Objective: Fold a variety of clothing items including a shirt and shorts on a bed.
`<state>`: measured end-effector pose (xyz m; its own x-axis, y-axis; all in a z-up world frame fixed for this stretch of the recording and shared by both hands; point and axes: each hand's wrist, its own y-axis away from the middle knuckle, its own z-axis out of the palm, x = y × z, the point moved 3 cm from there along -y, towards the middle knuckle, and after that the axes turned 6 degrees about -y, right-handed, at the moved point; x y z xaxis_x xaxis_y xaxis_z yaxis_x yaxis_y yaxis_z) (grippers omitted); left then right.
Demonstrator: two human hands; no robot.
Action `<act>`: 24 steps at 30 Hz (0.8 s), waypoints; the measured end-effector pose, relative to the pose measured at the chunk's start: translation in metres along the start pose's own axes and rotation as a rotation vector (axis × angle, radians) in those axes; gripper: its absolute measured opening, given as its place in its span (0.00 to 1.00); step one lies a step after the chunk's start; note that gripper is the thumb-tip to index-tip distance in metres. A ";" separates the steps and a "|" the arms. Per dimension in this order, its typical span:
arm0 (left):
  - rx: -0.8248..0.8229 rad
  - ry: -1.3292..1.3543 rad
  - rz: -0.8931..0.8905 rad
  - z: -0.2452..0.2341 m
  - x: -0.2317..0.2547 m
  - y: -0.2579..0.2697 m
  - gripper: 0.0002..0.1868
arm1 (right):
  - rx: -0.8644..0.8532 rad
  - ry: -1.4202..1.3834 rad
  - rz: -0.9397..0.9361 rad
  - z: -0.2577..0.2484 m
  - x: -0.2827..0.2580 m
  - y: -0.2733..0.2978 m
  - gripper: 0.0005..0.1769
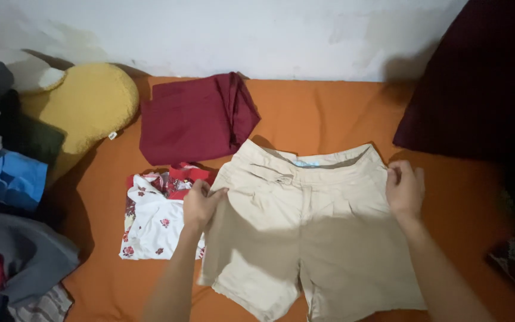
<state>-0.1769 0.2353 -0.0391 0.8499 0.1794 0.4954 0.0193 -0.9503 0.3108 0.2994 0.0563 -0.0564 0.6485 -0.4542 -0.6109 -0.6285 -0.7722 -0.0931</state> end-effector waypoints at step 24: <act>-0.571 0.429 0.024 -0.088 0.018 0.073 0.34 | -0.630 0.297 -0.279 0.069 -0.125 0.172 0.38</act>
<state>-0.2069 0.1917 0.0642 0.5623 0.3555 0.7466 -0.3752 -0.6949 0.6135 0.0804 0.0116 -0.0503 0.8924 -0.2363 -0.3844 -0.1169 -0.9439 0.3088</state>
